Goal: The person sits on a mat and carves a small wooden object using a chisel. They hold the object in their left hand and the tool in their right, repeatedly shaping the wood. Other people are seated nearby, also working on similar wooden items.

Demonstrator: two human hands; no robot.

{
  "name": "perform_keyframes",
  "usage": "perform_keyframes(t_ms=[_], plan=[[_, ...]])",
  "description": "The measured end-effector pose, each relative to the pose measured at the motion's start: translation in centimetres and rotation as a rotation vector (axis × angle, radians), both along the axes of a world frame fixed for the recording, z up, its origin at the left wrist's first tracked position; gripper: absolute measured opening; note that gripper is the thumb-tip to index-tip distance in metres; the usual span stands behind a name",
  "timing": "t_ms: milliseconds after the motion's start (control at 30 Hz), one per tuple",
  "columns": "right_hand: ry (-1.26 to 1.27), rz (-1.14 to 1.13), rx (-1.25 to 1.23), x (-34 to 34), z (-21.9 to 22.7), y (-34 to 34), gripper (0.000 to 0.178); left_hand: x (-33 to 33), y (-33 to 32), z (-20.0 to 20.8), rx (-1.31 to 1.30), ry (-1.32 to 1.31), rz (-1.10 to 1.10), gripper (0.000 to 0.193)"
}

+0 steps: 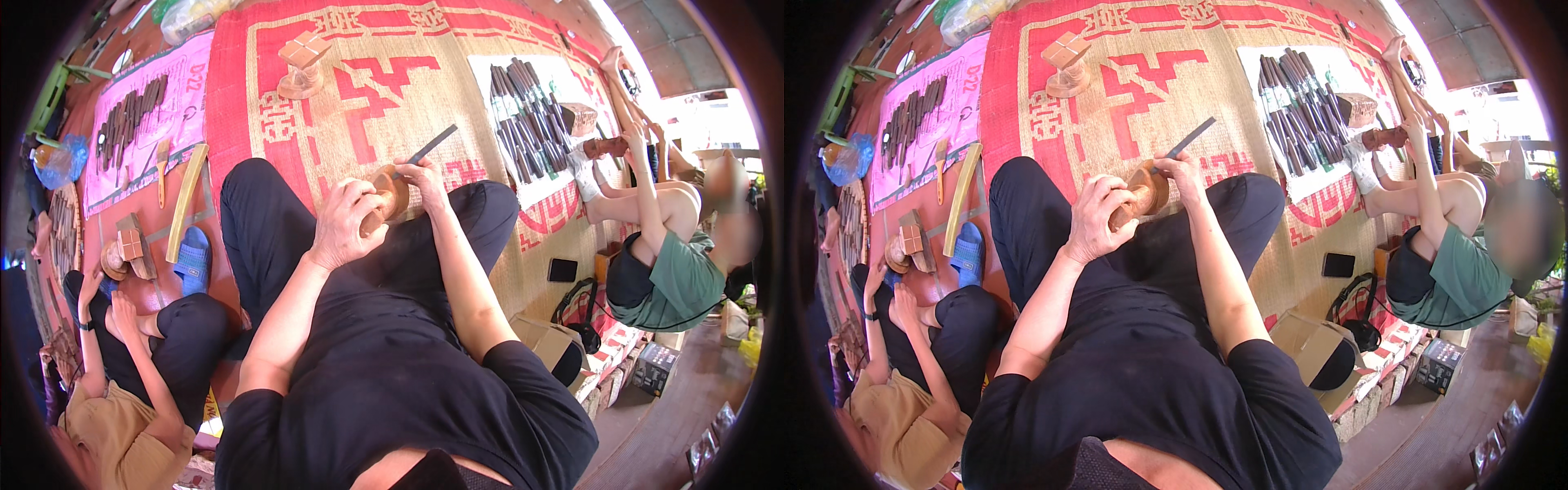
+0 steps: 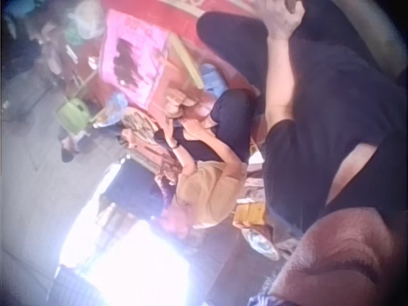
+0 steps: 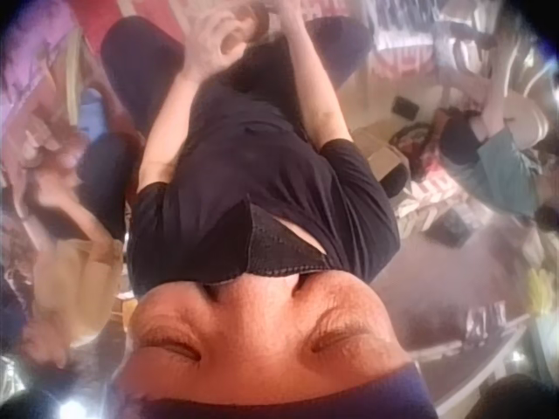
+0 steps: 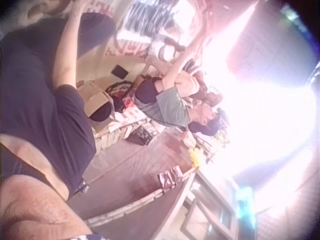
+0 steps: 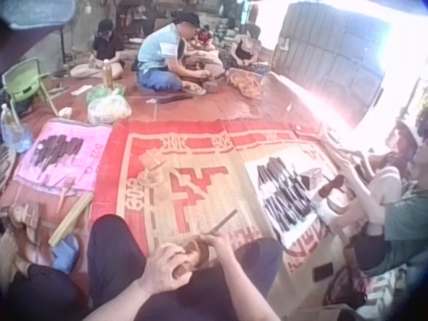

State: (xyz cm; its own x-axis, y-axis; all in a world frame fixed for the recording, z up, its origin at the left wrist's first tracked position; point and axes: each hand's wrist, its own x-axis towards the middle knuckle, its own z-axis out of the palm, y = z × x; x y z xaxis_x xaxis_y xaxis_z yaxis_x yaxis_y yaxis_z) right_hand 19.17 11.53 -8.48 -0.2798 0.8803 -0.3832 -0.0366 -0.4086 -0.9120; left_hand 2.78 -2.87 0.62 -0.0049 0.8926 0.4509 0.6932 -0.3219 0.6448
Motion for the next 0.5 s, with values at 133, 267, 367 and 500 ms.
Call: perform_keyframes(t_ms=[133,267,367,500], plan=[[-0.131,-0.178,0.060,1.1,-1.5,1.4,0.017,0.2,0.0,0.3,0.007,0.013,-0.018,0.037],[-0.008,-0.104,0.040,0.5,-0.8,1.0,0.016,0.0,-0.1,0.2,0.004,0.015,-0.013,0.037],[0.001,-0.007,0.030,0.0,-0.5,0.3,0.017,0.2,-0.1,0.1,0.004,0.022,-0.016,0.037],[-0.135,-0.170,0.101,0.6,-1.0,1.4,0.014,0.2,-0.1,0.3,-0.004,0.018,-0.035,0.037]])
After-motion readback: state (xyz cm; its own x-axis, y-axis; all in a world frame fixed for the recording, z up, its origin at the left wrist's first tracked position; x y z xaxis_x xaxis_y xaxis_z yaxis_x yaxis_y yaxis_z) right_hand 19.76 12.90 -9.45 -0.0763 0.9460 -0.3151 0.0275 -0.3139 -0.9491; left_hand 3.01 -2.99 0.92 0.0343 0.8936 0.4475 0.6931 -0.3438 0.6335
